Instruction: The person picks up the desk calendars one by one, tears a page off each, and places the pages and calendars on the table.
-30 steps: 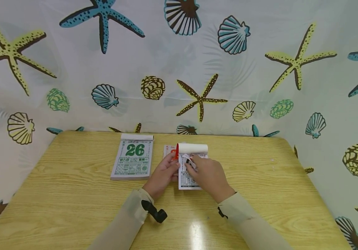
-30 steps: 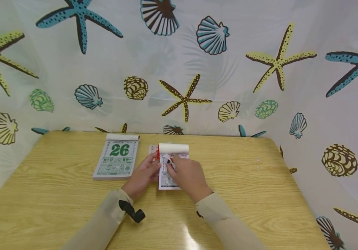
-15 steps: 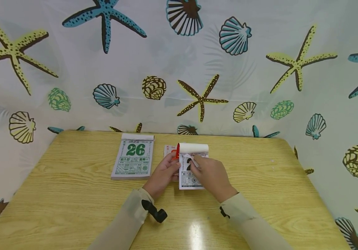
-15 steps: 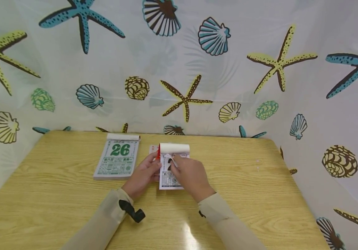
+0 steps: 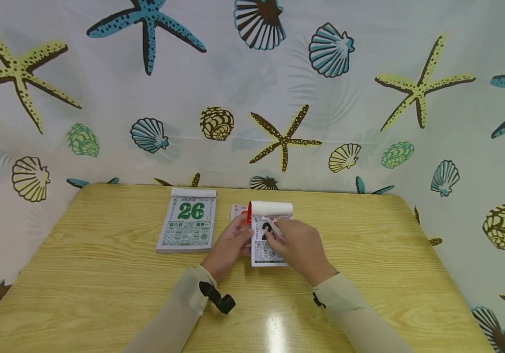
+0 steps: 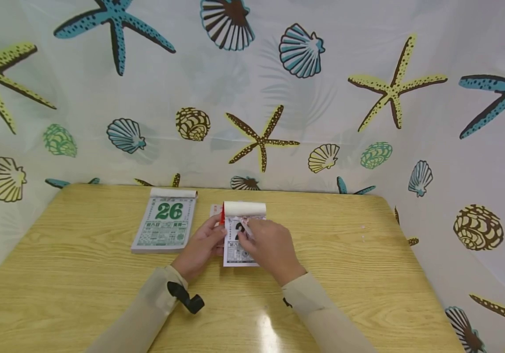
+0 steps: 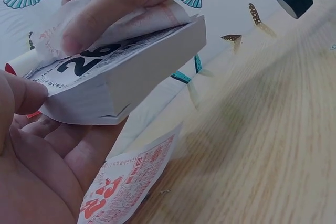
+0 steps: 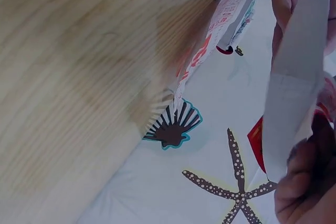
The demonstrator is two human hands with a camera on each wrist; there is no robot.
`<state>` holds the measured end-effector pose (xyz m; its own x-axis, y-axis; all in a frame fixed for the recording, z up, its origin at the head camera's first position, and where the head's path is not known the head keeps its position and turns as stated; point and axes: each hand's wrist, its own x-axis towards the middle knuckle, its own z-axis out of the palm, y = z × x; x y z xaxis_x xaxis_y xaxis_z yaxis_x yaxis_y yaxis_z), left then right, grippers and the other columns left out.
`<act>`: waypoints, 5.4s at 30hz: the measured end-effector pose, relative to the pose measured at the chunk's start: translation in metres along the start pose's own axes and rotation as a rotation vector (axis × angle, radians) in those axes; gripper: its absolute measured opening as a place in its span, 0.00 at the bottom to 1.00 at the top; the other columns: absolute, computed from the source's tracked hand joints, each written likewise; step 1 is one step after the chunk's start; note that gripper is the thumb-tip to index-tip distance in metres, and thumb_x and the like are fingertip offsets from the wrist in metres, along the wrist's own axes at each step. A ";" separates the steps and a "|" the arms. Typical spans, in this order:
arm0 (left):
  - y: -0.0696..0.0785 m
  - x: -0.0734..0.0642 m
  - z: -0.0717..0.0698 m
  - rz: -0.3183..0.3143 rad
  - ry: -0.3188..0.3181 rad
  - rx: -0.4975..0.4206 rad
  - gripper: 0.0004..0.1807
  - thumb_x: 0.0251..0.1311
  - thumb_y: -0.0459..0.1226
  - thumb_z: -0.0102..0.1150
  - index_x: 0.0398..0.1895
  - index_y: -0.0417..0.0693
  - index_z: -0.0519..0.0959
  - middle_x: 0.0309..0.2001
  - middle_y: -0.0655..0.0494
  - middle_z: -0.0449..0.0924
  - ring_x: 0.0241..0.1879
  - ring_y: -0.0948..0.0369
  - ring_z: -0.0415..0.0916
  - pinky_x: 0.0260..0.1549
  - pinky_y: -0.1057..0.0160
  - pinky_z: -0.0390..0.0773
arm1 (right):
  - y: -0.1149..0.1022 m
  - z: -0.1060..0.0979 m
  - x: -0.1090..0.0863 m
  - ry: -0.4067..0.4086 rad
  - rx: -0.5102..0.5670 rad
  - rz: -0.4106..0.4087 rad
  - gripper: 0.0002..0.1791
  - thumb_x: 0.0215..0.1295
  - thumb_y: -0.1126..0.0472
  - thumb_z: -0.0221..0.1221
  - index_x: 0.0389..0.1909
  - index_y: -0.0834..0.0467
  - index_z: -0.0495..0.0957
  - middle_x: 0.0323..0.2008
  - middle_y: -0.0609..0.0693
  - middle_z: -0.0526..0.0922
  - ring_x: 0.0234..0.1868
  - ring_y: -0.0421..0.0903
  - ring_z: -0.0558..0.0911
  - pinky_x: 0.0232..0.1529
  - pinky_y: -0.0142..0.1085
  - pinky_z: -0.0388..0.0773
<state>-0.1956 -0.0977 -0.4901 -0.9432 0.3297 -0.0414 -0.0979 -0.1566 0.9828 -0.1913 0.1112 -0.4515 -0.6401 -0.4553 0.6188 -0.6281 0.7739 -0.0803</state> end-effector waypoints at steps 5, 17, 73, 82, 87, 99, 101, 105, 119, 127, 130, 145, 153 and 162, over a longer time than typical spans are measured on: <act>0.002 0.001 0.002 0.015 0.009 -0.003 0.26 0.81 0.34 0.43 0.78 0.54 0.60 0.65 0.42 0.76 0.49 0.57 0.82 0.45 0.59 0.83 | 0.003 -0.001 -0.003 0.033 -0.102 0.035 0.19 0.60 0.49 0.73 0.32 0.58 0.77 0.26 0.48 0.76 0.24 0.44 0.73 0.22 0.35 0.71; 0.002 0.001 0.004 0.006 0.033 0.000 0.24 0.81 0.34 0.43 0.77 0.54 0.62 0.65 0.41 0.76 0.49 0.56 0.83 0.47 0.57 0.83 | 0.007 -0.010 -0.011 0.073 -0.104 0.005 0.11 0.57 0.60 0.76 0.35 0.61 0.85 0.40 0.54 0.80 0.39 0.52 0.78 0.40 0.43 0.77; -0.009 0.005 0.003 -0.037 0.032 0.002 0.25 0.81 0.35 0.43 0.78 0.54 0.60 0.65 0.44 0.77 0.51 0.56 0.82 0.46 0.58 0.82 | 0.025 -0.022 -0.030 -0.142 -0.025 -0.231 0.23 0.57 0.65 0.75 0.53 0.61 0.82 0.60 0.54 0.84 0.64 0.49 0.81 0.66 0.41 0.74; -0.007 0.002 0.004 -0.061 0.049 0.032 0.26 0.81 0.37 0.45 0.79 0.56 0.61 0.66 0.49 0.78 0.56 0.54 0.81 0.50 0.57 0.81 | 0.034 -0.027 -0.033 -0.172 0.041 -0.249 0.25 0.58 0.63 0.75 0.57 0.60 0.82 0.62 0.53 0.83 0.64 0.49 0.80 0.65 0.42 0.75; -0.006 0.002 0.005 -0.055 0.036 0.027 0.26 0.82 0.37 0.43 0.79 0.55 0.59 0.67 0.47 0.77 0.57 0.54 0.81 0.51 0.56 0.81 | 0.037 -0.028 -0.036 -0.193 0.087 -0.251 0.16 0.61 0.63 0.73 0.49 0.58 0.81 0.62 0.53 0.83 0.66 0.50 0.79 0.66 0.42 0.75; -0.006 0.005 0.003 -0.046 0.015 -0.002 0.24 0.82 0.35 0.41 0.77 0.55 0.60 0.67 0.45 0.76 0.55 0.53 0.81 0.51 0.57 0.81 | 0.033 -0.027 -0.040 -0.212 0.422 0.115 0.27 0.67 0.50 0.63 0.61 0.60 0.74 0.63 0.53 0.76 0.63 0.51 0.77 0.62 0.48 0.77; -0.004 0.006 0.003 -0.046 0.021 0.000 0.24 0.82 0.35 0.41 0.76 0.55 0.61 0.67 0.46 0.77 0.55 0.53 0.81 0.50 0.57 0.82 | 0.029 -0.028 -0.036 -0.190 0.536 0.342 0.25 0.72 0.50 0.61 0.62 0.59 0.72 0.58 0.51 0.77 0.57 0.50 0.79 0.56 0.49 0.80; -0.002 0.006 0.006 -0.043 0.029 0.022 0.23 0.81 0.35 0.42 0.76 0.55 0.62 0.66 0.47 0.77 0.53 0.54 0.81 0.49 0.58 0.81 | 0.025 -0.026 -0.022 -0.197 0.630 0.650 0.21 0.73 0.48 0.63 0.56 0.57 0.74 0.46 0.50 0.80 0.44 0.47 0.80 0.44 0.43 0.80; -0.008 0.010 0.015 -0.031 0.047 0.115 0.26 0.81 0.36 0.45 0.78 0.58 0.60 0.65 0.48 0.78 0.53 0.54 0.79 0.48 0.59 0.78 | 0.018 -0.026 -0.014 -0.175 0.466 0.735 0.08 0.70 0.55 0.66 0.40 0.55 0.81 0.27 0.46 0.80 0.27 0.44 0.76 0.26 0.34 0.74; -0.007 0.009 0.019 0.008 0.017 0.107 0.24 0.81 0.33 0.42 0.76 0.55 0.61 0.66 0.46 0.77 0.54 0.54 0.79 0.47 0.60 0.79 | 0.023 -0.026 -0.006 -0.197 0.620 0.867 0.18 0.71 0.48 0.65 0.32 0.59 0.84 0.25 0.49 0.83 0.24 0.43 0.76 0.24 0.33 0.71; -0.008 0.009 0.019 0.007 0.016 0.115 0.23 0.81 0.33 0.43 0.75 0.55 0.62 0.65 0.46 0.77 0.53 0.54 0.79 0.47 0.61 0.79 | 0.024 -0.024 -0.006 -0.200 0.628 0.870 0.17 0.72 0.49 0.64 0.32 0.59 0.83 0.25 0.49 0.83 0.24 0.43 0.76 0.24 0.33 0.70; -0.010 0.009 0.019 -0.013 0.022 0.076 0.21 0.81 0.35 0.43 0.73 0.57 0.63 0.66 0.48 0.77 0.53 0.53 0.81 0.46 0.59 0.81 | 0.021 -0.009 -0.017 -0.101 0.514 0.545 0.08 0.77 0.57 0.59 0.34 0.52 0.79 0.23 0.43 0.77 0.22 0.41 0.70 0.23 0.31 0.67; -0.013 0.010 0.020 0.003 -0.006 0.034 0.23 0.82 0.33 0.38 0.76 0.54 0.60 0.68 0.44 0.75 0.56 0.52 0.81 0.47 0.57 0.82 | 0.025 -0.008 -0.026 -0.169 0.547 0.370 0.06 0.77 0.57 0.59 0.37 0.50 0.80 0.24 0.39 0.76 0.23 0.38 0.70 0.25 0.31 0.69; -0.012 0.012 0.018 -0.065 0.098 0.083 0.27 0.81 0.37 0.45 0.79 0.56 0.58 0.66 0.48 0.77 0.54 0.55 0.80 0.47 0.60 0.81 | 0.057 -0.012 -0.041 -0.131 0.754 0.654 0.12 0.78 0.51 0.58 0.43 0.56 0.81 0.32 0.50 0.84 0.29 0.45 0.80 0.28 0.32 0.77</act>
<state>-0.1995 -0.0747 -0.4995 -0.9627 0.2433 -0.1186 -0.1369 -0.0595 0.9888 -0.1958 0.1793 -0.4723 -0.9744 -0.1206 0.1898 -0.2235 0.4292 -0.8751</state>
